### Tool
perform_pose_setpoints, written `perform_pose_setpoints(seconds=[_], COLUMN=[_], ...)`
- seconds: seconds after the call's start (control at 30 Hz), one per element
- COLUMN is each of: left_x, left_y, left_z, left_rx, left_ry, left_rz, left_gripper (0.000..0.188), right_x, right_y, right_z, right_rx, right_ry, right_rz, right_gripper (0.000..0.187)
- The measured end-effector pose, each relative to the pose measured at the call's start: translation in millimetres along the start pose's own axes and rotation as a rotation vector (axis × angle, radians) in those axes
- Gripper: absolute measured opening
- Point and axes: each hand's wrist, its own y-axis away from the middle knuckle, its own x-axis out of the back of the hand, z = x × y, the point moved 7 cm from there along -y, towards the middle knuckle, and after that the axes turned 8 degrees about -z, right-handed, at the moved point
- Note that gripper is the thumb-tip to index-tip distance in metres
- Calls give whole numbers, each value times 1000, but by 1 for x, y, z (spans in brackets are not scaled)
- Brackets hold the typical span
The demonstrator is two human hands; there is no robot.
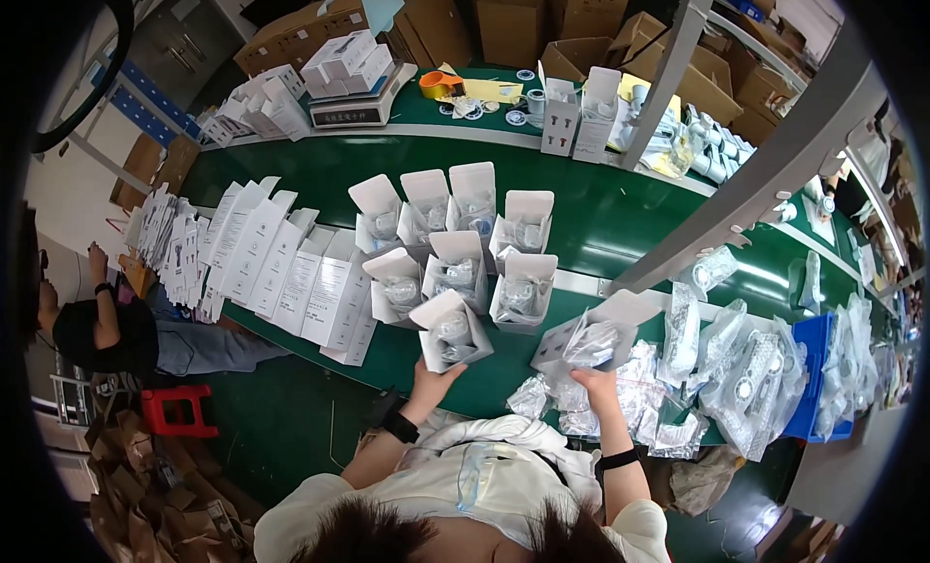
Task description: The person packs items by hand, picking up a wrapped component and a small bag, placing them into a white box, and setting the box on the table. This process is repeated for several more boxes until the task is complete.
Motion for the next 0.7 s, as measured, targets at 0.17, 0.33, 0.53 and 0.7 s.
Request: perform_pose_setpoints(seconds=[0.17, 0.33, 0.53, 0.7], left_x=[52, 62, 71, 75], left_y=[-17, 1, 4, -4], left_z=[7, -1, -18, 2], left_rx=[-60, -74, -63, -158], left_ry=[-67, -196, -196, -270], left_rz=[-39, 21, 153, 180], left_gripper=[24, 15, 21, 39], right_x=[-16, -88, -104, -110], right_y=[-57, -67, -88, -91], right_z=[-54, -74, -30, -38], right_rx=[111, 303, 293, 274], right_ry=[74, 328, 356, 566], right_rz=[-74, -196, -198, -186], right_gripper=[90, 100, 109, 110])
